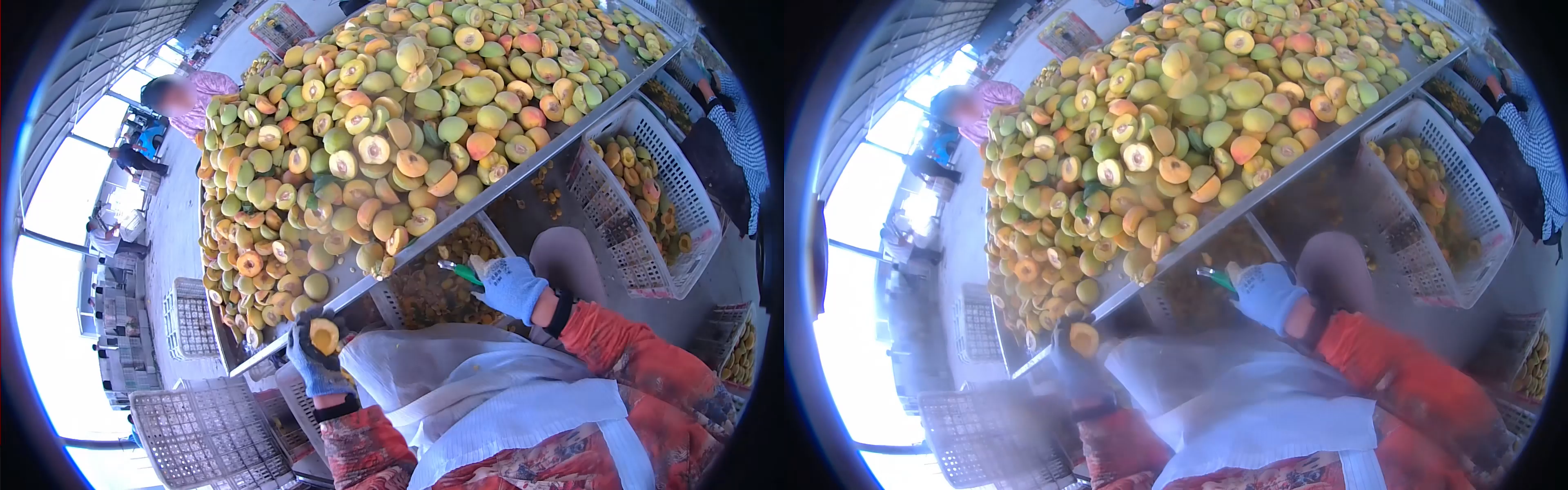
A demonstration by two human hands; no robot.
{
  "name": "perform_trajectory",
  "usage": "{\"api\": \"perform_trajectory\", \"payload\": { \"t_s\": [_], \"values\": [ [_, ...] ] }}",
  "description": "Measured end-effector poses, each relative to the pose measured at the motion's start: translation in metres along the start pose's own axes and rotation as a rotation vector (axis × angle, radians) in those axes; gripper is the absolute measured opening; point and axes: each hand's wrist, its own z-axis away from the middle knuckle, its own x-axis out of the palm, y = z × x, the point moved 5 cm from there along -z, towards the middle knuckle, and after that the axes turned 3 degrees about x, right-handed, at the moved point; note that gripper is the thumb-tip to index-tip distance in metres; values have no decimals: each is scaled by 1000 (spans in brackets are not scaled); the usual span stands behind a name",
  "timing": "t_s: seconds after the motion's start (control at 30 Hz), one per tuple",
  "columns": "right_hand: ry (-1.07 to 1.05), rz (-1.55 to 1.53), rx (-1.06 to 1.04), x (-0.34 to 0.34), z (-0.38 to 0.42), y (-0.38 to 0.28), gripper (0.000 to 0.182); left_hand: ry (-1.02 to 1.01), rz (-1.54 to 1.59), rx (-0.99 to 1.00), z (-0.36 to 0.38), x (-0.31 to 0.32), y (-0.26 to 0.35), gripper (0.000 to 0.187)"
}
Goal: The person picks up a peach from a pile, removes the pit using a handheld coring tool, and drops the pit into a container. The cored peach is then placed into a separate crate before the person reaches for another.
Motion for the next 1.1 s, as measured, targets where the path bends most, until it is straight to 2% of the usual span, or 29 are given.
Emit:
{"api": "perform_trajectory", "payload": {
  "t_s": [0.03, 0.07, 0.13, 0.23, 0.3, 0.33, 0.37, 0.47, 0.57, 0.63, 0.67, 0.7, 0.77, 0.8, 0.87, 0.9, 0.97, 1.0, 1.07, 1.1],
  "values": [
    [-1, -83, 33, -7, 1, -1, 46, -47, -306, 130, -11, -41, -14, 28],
    [-14, -172, 71, -6, 3, -3, 45, -42, -317, 126, -19, -63, -20, 28],
    [-17, -239, 32, 2, 0, -13, 45, 136, -503, 133, -27, -101, -27, 28],
    [-46, -301, 13, 5, -7, -26, 46, 133, -583, 81, -73, -79, -36, 34],
    [-71, -400, -24, 8, -9, -28, 45, 9, -1362, 91, -99, -33, -27, 46],
    [-52, -392, -34, 6, -10, -28, 45, 0, -1608, -82, -109, -10, -27, 60],
    [-60, -396, -23, 5, -10, -26, 44, -86, -1746, -151, -120, -1, -36, 66],
    [-53, -409, 6, -1, -5, -24, 40, -114, -1888, -94, -138, 9, -60, 67],
    [-115, -414, 24, 5, -2, -22, 37, -77, -1831, -131, -137, 2, -62, 68],
    [-135, -433, 3, 9, 0, -25, 36, -28, -1525, -15, -134, -14, -60, 70],
    [-142, -434, 2, 10, -1, -26, 36, 19, -1017, -6, -133, -33, -66, 68],
    [-113, -440, 25, 9, -2, -27, 39, -27, -266, 114, -118, -17, -43, 63],
    [-108, -445, 60, 9, -1, -30, 42, -161, 544, -80, -76, 6, -4, 59],
    [-82, -457, 9, 6, -7, -36, 43, -159, 549, -93, -60, 18, 7, 59],
    [-49, -466, -30, -4, -12, -48, 44, -270, -270, 322, -32, 49, 34, 56],
    [38, -430, -98, -13, -14, -56, 44, -281, -264, 322, -24, 58, 34, 56],
    [125, -388, -155, -29, -15, -71, 45, -376, 653, -192, -7, 77, 16, 55],
    [181, -315, -178, -40, -14, -77, 46, -278, 579, -215, 0, 79, 5, 52],
    [356, -180, -261, -53, -9, -85, 47, -310, 578, -239, 13, 91, 1, 51],
    [357, -176, -255, -52, -8, -84, 47, -334, 571, -257, 19, 96, 0, 49]
  ]
}}
